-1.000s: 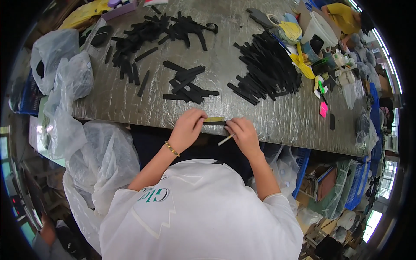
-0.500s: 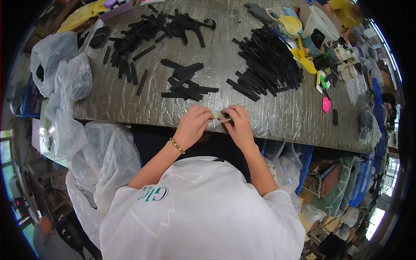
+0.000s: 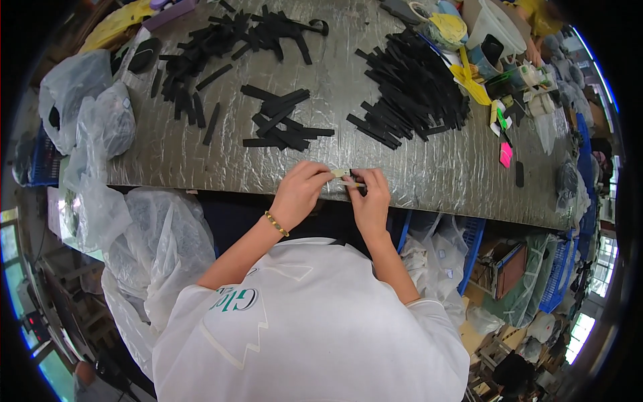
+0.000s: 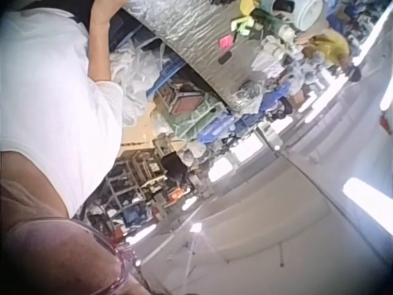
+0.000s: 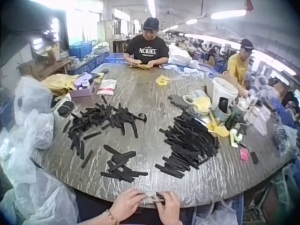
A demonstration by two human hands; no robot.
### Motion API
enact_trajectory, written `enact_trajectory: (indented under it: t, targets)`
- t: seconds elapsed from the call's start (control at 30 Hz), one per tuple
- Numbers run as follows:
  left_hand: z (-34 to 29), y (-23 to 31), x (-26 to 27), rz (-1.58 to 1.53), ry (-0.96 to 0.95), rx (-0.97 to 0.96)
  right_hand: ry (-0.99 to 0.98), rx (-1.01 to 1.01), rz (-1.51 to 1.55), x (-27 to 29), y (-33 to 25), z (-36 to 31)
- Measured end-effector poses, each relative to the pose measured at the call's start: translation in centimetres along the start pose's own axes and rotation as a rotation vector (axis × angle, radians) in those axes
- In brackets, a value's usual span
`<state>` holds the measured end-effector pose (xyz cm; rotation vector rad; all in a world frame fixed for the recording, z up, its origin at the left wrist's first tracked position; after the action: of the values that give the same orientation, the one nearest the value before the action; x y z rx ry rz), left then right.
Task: The person is manually preparing or sorting small black shoe components at a manufacturing workstation.
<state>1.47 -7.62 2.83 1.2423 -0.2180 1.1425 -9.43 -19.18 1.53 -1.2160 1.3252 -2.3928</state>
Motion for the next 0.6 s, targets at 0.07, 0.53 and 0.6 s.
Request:
enact_trajectory:
  t: [0.07, 0.53, 0.6]
  targets:
    - [0.1, 0.1, -0.2, 0.001, 0.003, -0.006, 0.002, 0.004, -0.01, 0.0, 0.1, -0.1]
    - [0.3, 0.9, -0.9, 0.133, -0.057, -0.071, -0.033, -0.189, 0.375, 3.5, 1.7, 2.3]
    - [0.3, 1.1, -1.0, 0.159, -0.053, -0.091, -0.131, -0.273, 0.431, 2.1, 2.2, 1.8]
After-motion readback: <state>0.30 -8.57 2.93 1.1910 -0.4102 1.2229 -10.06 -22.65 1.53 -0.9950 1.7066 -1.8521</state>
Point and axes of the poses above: each hand's wrist, its own z-axis towards the middle knuckle, its own x-axis out of the back of the hand, y = z × x, the point moved 8 cm from there along z, towards the middle knuckle, and after that the axes turned 5 degrees about z, right-handed, at the moved point
